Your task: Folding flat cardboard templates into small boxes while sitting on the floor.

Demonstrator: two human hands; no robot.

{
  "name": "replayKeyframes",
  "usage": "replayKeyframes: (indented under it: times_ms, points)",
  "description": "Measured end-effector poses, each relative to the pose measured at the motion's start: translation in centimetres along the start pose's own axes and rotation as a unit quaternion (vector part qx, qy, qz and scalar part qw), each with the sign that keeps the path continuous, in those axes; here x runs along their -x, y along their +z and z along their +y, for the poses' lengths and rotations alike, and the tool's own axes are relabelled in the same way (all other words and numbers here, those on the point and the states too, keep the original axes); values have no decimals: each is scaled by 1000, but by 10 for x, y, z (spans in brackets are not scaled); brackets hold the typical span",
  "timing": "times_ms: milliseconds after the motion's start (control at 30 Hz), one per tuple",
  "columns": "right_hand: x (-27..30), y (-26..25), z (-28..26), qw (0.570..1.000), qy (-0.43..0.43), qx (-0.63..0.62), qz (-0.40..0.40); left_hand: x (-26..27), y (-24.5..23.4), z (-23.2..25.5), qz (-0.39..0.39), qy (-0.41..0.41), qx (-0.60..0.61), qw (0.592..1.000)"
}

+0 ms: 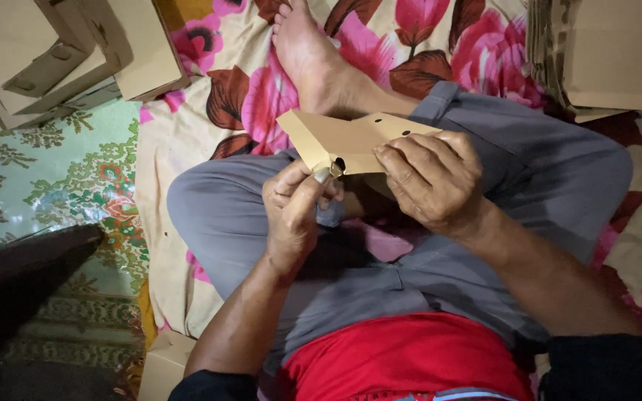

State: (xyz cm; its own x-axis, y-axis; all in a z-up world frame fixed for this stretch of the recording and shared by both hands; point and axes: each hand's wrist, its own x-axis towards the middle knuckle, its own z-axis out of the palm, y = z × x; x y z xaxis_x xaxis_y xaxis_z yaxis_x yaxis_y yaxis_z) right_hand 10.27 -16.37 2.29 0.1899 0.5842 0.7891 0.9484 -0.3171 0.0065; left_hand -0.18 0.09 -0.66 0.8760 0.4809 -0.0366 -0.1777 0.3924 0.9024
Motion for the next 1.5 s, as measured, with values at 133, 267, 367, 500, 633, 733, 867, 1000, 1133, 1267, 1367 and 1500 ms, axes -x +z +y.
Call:
replayKeyframes:
  times_ms: [133, 267, 367, 500, 633, 733, 867, 1000, 1133, 1267, 1367, 1500]
  points:
    - [0, 0, -2, 1000, -2, 0, -9, 0, 9, 10, 9, -19, 34, 999]
    - [0, 1, -3, 1000, -2, 0, -15, 2, 6, 3, 24, -32, 55, 998]
    - [3, 2, -3, 1000, 2, -1, -18, 2, 3, -1, 27, -38, 44, 998]
    - [1, 2, -4, 1000, 8, -5, -15, 1, 2, -1, 22, -33, 21, 999]
    - [3, 3, -7, 1000, 12, -6, -16, 2, 7, 6, 26, -52, 38, 998]
    - [7, 2, -6, 997, 54, -43, -20, 3, 6, 3, 38, -81, 123, 988]
    - [4, -6, 2, 992, 104, -64, -30, 1, -7, -11, 4, -18, 43, 999]
    - [-5, -22, 5, 981, 176, -64, -42, -2, 4, 6, -71, 42, -59, 995]
    - [8, -33, 11, 942, 323, -84, -45, 0, -7, -5, -99, 145, -207, 962]
    - [-9, -47, 25, 853, 473, -215, -42, 1, 4, 3, -32, 198, -340, 919]
    - [6, -47, 43, 797, 523, -303, -15, -5, 3, -2, 25, 128, -371, 919]
    - [21, -42, 60, 688, 568, -452, 30, -20, -17, -23, 63, 54, -297, 951]
